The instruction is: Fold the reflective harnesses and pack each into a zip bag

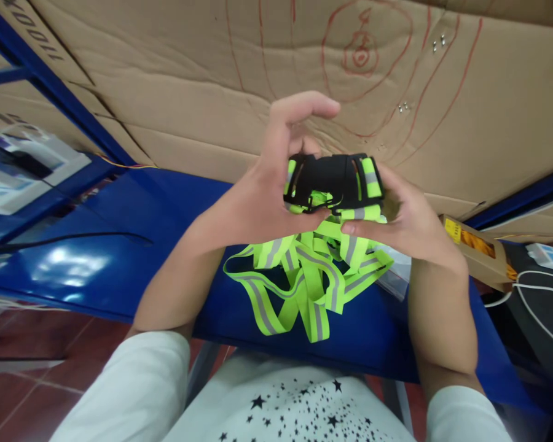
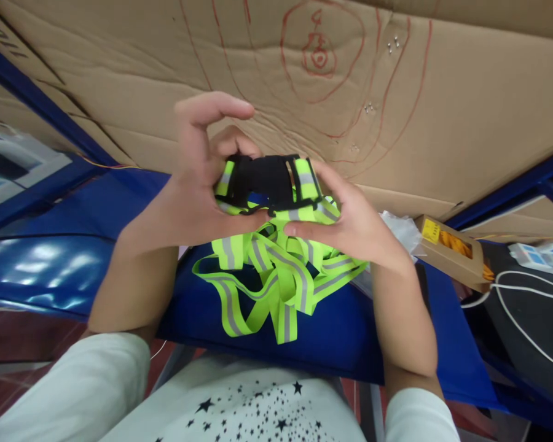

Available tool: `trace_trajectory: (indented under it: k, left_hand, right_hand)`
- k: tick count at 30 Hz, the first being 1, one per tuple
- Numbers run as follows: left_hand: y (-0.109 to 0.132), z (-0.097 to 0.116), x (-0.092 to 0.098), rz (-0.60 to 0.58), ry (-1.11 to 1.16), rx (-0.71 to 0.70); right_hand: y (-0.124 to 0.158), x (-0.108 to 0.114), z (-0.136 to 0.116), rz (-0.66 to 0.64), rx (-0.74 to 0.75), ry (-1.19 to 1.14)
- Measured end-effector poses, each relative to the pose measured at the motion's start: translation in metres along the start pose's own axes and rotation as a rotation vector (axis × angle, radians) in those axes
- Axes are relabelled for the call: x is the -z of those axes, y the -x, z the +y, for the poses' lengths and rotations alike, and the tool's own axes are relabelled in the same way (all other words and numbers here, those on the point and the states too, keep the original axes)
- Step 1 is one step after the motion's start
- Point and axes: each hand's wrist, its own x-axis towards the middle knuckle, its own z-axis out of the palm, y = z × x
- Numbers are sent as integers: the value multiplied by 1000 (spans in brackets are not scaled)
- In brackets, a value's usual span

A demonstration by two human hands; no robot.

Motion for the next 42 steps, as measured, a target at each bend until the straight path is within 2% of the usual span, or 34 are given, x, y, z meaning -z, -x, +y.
trace_trajectory:
  k: [3,7,11,15,18,23,25,29,33,37,42]
  left_hand:
    - [0,3,-1,-20,55,0]
    - [-4,-3,-11,12,140,54]
    - [-6,-18,-24,-110,300,174]
    - [-4,-22,-31,-62,236,266]
    - [-4,-13,-32,-41,222,275]
    - [-9,-2,-37,-195,456,200]
    - [-11,-1,-40,-205,457,169]
    - [-10,-2,-47,-88,393,182]
    - [-5,-4,-48,76,465,254]
    - [-6,-7,-47,76,524,313]
    - [-7,-12,-45,-2,369,217]
  right_hand:
    - [3,6,-5,-30,-42,-72]
    - [4,-2,-15,37,-160,-277]
    - [4,-18,-14,196,-255,-484]
    - [0,-31,-7,398,-184,-380]
    - [-3,-35,-7,485,-182,-396]
    - [-6,-36,-15,623,-245,-504]
    - [-7,-35,-18,668,-283,-541]
    - [-11,-36,-20,612,-285,-617]
    - [-10,-39,-16,568,-229,-526]
    - [-4,-34,-14,531,-169,-498]
    - [3,-31,-12,580,-223,-412]
